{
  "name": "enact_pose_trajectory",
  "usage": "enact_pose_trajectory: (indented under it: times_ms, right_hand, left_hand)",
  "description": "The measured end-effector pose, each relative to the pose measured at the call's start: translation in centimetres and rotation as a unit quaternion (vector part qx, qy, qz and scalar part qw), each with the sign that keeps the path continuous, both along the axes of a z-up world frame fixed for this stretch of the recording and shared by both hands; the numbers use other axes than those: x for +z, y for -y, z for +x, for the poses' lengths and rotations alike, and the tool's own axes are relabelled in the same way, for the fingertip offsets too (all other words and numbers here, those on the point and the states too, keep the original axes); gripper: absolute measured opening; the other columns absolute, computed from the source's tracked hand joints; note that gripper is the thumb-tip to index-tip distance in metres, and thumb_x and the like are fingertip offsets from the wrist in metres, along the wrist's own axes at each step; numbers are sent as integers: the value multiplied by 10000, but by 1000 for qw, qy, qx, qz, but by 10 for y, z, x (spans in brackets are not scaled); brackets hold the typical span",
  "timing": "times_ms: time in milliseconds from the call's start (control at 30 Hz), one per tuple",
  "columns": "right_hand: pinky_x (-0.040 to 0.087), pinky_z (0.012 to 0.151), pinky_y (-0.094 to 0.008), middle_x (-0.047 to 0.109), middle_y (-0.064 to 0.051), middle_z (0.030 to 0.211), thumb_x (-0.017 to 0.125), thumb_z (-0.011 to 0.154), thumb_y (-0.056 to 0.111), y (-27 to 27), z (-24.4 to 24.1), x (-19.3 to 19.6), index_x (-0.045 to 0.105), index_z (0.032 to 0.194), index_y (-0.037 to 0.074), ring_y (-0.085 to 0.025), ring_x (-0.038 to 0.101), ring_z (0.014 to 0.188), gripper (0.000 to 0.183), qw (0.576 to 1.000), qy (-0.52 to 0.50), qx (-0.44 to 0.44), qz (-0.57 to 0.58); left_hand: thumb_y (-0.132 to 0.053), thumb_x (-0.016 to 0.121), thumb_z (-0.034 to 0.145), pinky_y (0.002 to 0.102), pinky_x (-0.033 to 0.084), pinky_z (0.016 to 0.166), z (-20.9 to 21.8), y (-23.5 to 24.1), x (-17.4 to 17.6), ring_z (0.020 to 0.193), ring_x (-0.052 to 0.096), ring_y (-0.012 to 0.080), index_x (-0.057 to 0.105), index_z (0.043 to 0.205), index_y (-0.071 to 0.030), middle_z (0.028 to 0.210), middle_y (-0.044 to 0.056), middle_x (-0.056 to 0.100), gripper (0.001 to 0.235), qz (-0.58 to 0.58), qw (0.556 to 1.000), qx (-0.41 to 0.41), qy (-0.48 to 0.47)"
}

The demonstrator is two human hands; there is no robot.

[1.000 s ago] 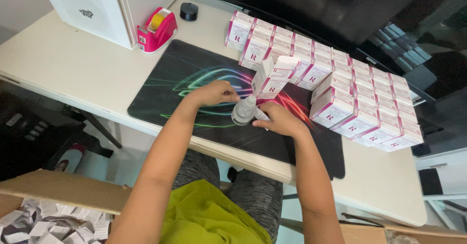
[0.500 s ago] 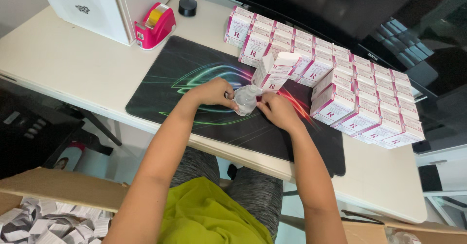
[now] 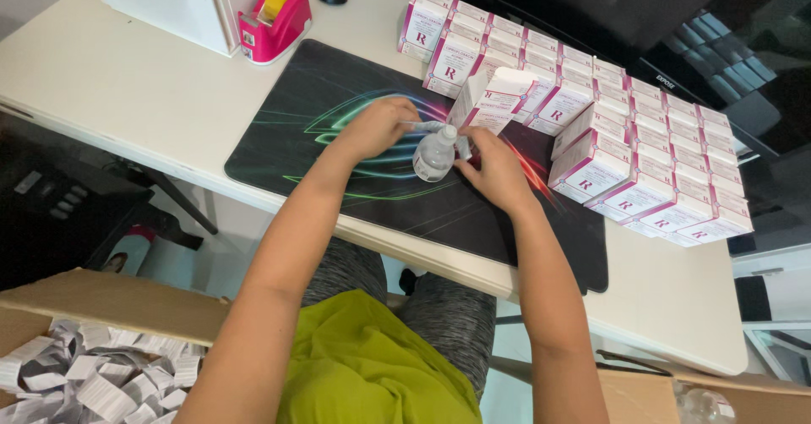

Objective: The person repeatedly picks up small clear plastic bottles and places them into white and pink rectangular boxes. After inserting each bottle, the person folds the box flaps closed and stacks the completed boxes on the desk. The person retrieves bottles from a cardboard bin and places finished boxes in a growing stack.

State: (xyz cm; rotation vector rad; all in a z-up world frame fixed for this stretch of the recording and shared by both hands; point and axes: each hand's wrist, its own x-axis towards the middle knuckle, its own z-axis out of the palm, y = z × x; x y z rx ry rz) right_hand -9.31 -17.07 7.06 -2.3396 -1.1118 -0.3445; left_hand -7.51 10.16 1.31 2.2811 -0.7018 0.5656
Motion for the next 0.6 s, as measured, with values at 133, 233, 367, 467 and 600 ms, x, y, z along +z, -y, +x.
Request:
enact_pose_trajectory:
  times_ms: [133, 233, 367, 467, 600]
  right_hand:
    - [509, 775, -467, 666, -212, 975, 680, 824, 3, 5, 7, -9, 499, 1313, 55, -404, 675, 904, 524, 994, -90, 2, -58]
    - [506, 743, -437, 656, -197, 911, 668, 794, -6, 7, 8, -14, 443, 1265, 48, -379, 671, 846, 525, 989, -127, 56, -47]
    - [489, 638, -360, 583, -120, 780, 753, 836, 103, 5, 6, -19, 385, 1128, 65, -245, 622, 689, 471, 972, -218, 83, -35]
    - [467, 587, -320, 538, -63, 773, 812, 862, 208, -1, 8, -26, 357, 1080, 74, -166, 554, 649, 521, 974, -210, 86, -11]
    - [461, 593, -315, 540, -69, 782, 803, 920, 240, -7, 12, -35, 369, 1109, 73, -157, 552, 666, 502, 980, -190, 44, 29]
  left_hand:
    - [-82, 717, 846, 420, 530, 979, 0, 3, 1, 1116, 678, 308, 699, 1245, -53, 1193, 132, 715, 401, 13, 988, -85, -126]
    - [-134, 805, 711, 424, 500, 931, -4, 1, 5, 1125, 634, 331, 578, 1353, -30, 1241, 183, 657, 689, 2, 972, -147, -185]
    - [-294, 911, 705, 411, 510, 902, -11, 10, 13, 1098, 660, 335, 623, 1306, 8, 1198, 205, 699, 732, -20, 980, -156, -120]
    - [-337, 910, 669, 374, 573, 856, -14, 12, 15, 961, 738, 273, 678, 1231, -27, 1061, 153, 758, 683, -10, 975, -83, -208]
    - [-327, 918, 688, 372, 592, 850, -9, 16, 9, 943, 747, 265, 678, 1189, -5, 1051, 156, 757, 642, -23, 980, -59, -190]
